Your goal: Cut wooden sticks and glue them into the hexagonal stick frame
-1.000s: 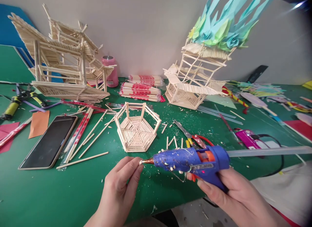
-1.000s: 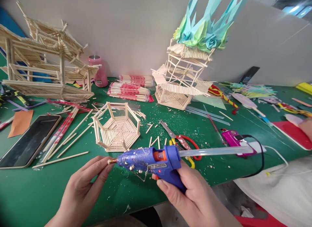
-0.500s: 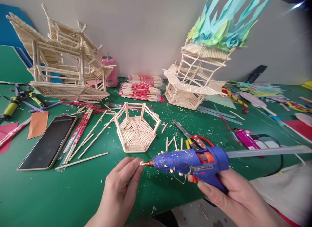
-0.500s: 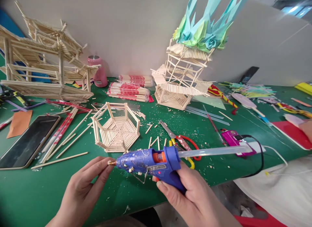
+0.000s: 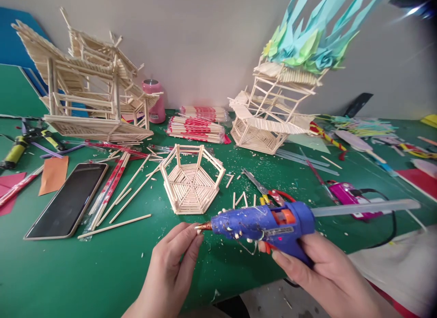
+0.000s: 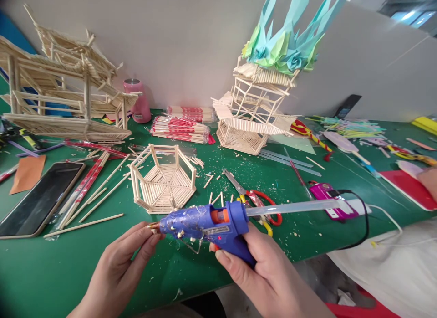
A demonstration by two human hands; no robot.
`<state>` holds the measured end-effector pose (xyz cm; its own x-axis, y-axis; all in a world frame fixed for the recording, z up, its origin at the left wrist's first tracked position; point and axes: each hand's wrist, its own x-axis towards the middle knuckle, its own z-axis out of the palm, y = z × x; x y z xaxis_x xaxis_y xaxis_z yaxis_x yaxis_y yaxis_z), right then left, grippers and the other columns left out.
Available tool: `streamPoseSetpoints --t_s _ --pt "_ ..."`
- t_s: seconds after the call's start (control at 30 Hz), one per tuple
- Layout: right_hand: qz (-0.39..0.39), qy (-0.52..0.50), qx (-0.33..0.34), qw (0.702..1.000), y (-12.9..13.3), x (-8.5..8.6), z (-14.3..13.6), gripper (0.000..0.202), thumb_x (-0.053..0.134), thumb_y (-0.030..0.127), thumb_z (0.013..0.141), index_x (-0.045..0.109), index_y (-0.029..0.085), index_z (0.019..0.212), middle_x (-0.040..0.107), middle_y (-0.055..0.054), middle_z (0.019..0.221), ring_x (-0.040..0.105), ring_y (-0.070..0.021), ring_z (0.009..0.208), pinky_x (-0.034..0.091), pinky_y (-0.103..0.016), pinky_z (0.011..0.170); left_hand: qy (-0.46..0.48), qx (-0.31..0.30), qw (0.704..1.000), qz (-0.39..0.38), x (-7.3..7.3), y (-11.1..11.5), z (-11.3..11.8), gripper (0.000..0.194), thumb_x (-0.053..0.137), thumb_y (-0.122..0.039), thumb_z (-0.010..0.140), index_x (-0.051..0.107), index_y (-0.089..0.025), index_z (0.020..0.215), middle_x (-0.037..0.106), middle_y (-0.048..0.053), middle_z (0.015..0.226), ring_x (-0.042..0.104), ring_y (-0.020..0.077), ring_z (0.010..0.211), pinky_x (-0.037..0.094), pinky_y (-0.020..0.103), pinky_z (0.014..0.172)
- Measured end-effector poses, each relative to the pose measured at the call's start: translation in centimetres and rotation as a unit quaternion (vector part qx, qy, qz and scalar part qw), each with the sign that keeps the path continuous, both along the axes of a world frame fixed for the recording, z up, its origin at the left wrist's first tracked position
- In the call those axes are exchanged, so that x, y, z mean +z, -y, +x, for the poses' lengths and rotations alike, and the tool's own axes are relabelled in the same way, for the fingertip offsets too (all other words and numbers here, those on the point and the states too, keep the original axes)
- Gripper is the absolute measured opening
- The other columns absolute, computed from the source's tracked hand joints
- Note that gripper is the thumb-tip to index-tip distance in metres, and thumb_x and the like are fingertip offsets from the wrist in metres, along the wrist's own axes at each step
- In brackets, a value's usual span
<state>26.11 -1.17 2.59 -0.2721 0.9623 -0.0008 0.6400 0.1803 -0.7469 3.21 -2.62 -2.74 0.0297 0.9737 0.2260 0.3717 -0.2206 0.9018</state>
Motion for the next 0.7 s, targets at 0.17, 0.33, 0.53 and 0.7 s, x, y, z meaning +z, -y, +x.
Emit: streamPoseSetpoints --t_s 0.17,0.33,0.53,0.7 --pt "-0.045 -0.079 -0.044 0.995 0.3 -0.4 0.0 0.018 0.057 0.039 0.082 0.062 0.023 0.075 0.057 0.002 0.053 0.051 -0.0130 0.045 0.046 -0.022 0.038 0.160 -0.011 0.973 -0.164 0.2 -0.1 0.0 0.032 0.052 -0.031 0.084 0.065 -0.019 0.058 0.065 0.004 0.063 0.060 0.0161 0.069 0.046 0.021 0.061" --pt "-0.111 -0.155 -0.093 0.977 1.2 -1.3 -0.2 0.024 0.054 0.045 0.084 0.061 0.022 0.080 0.053 0.002 0.056 0.047 -0.0124 0.049 0.044 -0.024 0.045 0.455 0.029 0.836 -0.304 0.7 -0.1 -0.3 0.022 0.065 -0.036 0.077 0.073 -0.016 0.073 0.067 0.003 0.062 0.059 0.0114 0.063 0.048 0.019 0.064" --pt "-0.117 -0.120 -0.123 0.978 2.7 -2.0 -0.2 0.023 0.057 0.047 0.080 0.061 0.024 0.074 0.052 0.002 0.054 0.050 -0.0151 0.048 0.047 -0.027 0.046 0.580 0.090 0.750 -0.307 0.9 0.0 -0.8 0.015 0.067 -0.026 0.077 0.073 -0.012 0.079 0.062 0.002 0.061 0.053 0.0076 0.053 0.048 0.017 0.055" --pt "-0.116 -0.099 -0.131 0.980 3.3 -2.0 -0.7 0.025 0.058 0.049 0.077 0.065 0.025 0.080 0.053 0.001 0.054 0.050 -0.0157 0.047 0.048 -0.026 0.043 0.601 0.107 0.730 -0.307 0.9 0.0 -0.8 0.014 0.066 -0.021 0.077 0.072 -0.009 0.079 0.060 0.002 0.060 0.051 0.0070 0.052 0.048 0.017 0.054"
